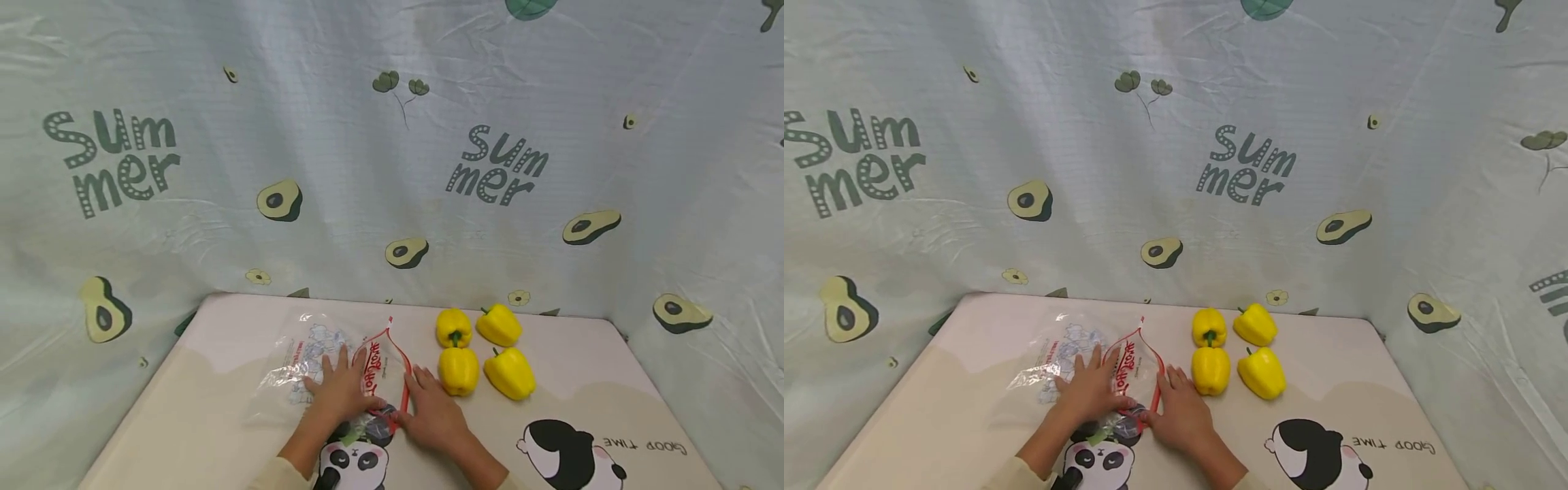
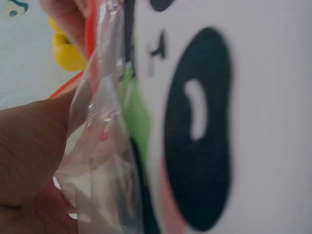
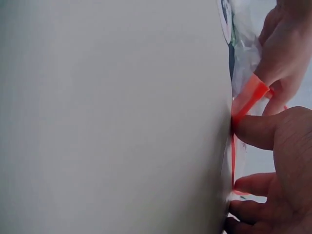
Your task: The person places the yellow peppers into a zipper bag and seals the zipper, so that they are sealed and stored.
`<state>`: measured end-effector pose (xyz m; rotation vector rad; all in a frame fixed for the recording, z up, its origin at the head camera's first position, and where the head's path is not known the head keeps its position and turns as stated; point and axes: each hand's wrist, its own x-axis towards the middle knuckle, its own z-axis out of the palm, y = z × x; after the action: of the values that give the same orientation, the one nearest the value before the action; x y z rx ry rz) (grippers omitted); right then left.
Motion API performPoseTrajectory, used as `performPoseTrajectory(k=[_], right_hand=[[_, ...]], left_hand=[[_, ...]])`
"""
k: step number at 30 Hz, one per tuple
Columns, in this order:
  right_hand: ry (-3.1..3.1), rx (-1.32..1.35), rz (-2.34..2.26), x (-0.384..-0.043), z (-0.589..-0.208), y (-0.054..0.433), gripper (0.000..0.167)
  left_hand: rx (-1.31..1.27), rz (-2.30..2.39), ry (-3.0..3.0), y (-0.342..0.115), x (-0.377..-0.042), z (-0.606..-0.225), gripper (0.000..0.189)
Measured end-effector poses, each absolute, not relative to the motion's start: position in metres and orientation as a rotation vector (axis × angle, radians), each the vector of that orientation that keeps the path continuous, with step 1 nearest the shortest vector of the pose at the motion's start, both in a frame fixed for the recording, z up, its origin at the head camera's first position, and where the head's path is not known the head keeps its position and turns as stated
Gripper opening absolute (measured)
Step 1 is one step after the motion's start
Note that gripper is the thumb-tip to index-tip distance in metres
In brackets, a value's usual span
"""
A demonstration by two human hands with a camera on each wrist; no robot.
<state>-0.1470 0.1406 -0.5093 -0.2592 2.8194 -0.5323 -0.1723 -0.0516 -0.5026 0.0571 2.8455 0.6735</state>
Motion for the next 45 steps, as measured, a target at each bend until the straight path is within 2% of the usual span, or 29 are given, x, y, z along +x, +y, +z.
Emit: performPoseTrajectory(k=[9, 18, 25, 28, 33, 45], right_hand=[[2.869, -0.23, -0.622, -0.141, -0.512, 0.141, 0.08], [3.213, -0.268, -0.93, -0.129, -0.503, 0.144, 0.05], [3.435, -0.216, -1.272, -0.129, -0.499, 0.156, 0.045], [3.478, -0.17, -1.443, -0.134, -0.501, 0.163, 0.047], [3.386, 0.077, -1.546, -0.138, -0.504, 0.171, 0.052], [2.88, 0.523, -1.729, -0.137, -0.508, 0.177, 0.085]], left_hand=[[0.044, 0.658, 2.862, -0.046, -0.17, -0.501, 0.111], [0.036, 0.685, 2.878, -0.046, -0.17, -0.5, 0.108], [0.027, 0.723, 2.876, -0.05, -0.172, -0.5, 0.109], [0.017, 0.739, 2.868, -0.052, -0.173, -0.5, 0.11], [0.009, 0.738, 2.869, -0.053, -0.172, -0.5, 0.111], [0.012, 0.726, 2.866, -0.046, -0.173, -0.5, 0.109]])
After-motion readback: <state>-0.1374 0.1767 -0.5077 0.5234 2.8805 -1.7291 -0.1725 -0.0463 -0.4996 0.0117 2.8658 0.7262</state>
